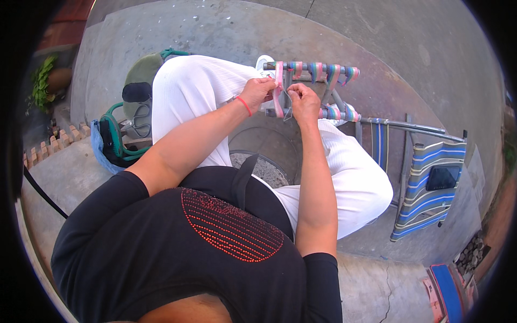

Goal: The person cuts straps off a folding chair frame with scissors and attaches a cord to the frame by hand.

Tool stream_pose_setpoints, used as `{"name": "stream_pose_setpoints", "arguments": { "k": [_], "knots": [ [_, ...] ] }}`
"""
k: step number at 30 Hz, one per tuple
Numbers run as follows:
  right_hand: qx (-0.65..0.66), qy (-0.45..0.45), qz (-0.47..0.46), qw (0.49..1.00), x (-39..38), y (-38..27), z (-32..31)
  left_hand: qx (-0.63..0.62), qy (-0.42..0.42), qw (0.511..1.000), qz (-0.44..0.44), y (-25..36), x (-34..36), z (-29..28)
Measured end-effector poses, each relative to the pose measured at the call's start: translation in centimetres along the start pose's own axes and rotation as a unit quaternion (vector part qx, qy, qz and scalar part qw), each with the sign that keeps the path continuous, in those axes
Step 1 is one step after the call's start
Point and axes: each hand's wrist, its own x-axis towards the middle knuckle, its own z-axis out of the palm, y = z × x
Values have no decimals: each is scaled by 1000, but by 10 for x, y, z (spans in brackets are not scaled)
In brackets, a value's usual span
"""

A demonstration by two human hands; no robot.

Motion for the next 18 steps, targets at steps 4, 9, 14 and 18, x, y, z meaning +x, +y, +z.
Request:
{"name": "stream_pose_setpoints", "arguments": {
  "k": [4, 9, 14, 18],
  "knots": [
    [-90, 25, -55, 994, -3, -6, -1, -4, -14, 1000, 5, 2, -2, -2],
    [-121, 40, -77, 989, -3, -2, -3, 4, -7, 1000, -10, 6, -7, 2],
    [-129, 49, -87, 987, -1, 0, -2, 7, -6, 1000, -15, 3, -2, 1],
    [-79, 30, -42, 996, -6, -7, 0, 14, -2, 1000, -2, 0, 1, -3]
  ]
}}
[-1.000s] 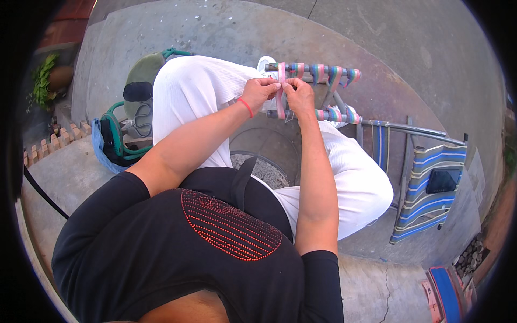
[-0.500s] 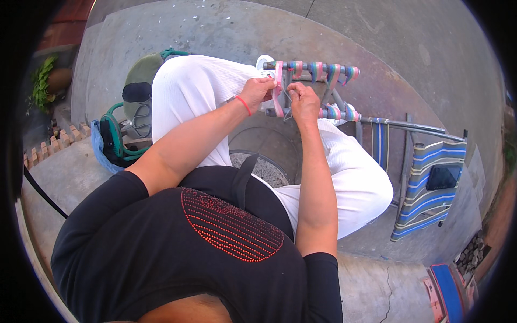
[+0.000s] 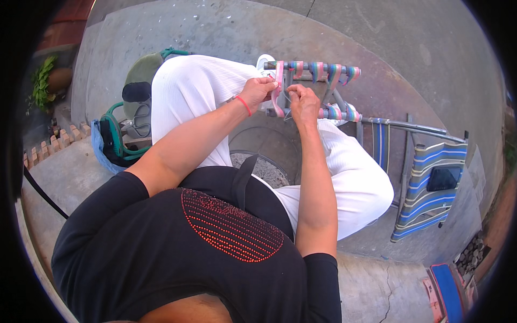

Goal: The person cuts straps off a folding chair frame with scissors and attaches a cord to the frame by hand.

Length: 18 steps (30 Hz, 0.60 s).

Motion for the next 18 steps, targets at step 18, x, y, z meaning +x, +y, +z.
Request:
{"name": "stream_pose_setpoints", "arguments": {
  "k": [18],
  "knots": [
    [96, -99, 155, 978, -6, -11, 1, 14, 35, 999, 37, -1, -3, 1]
  ]
}}
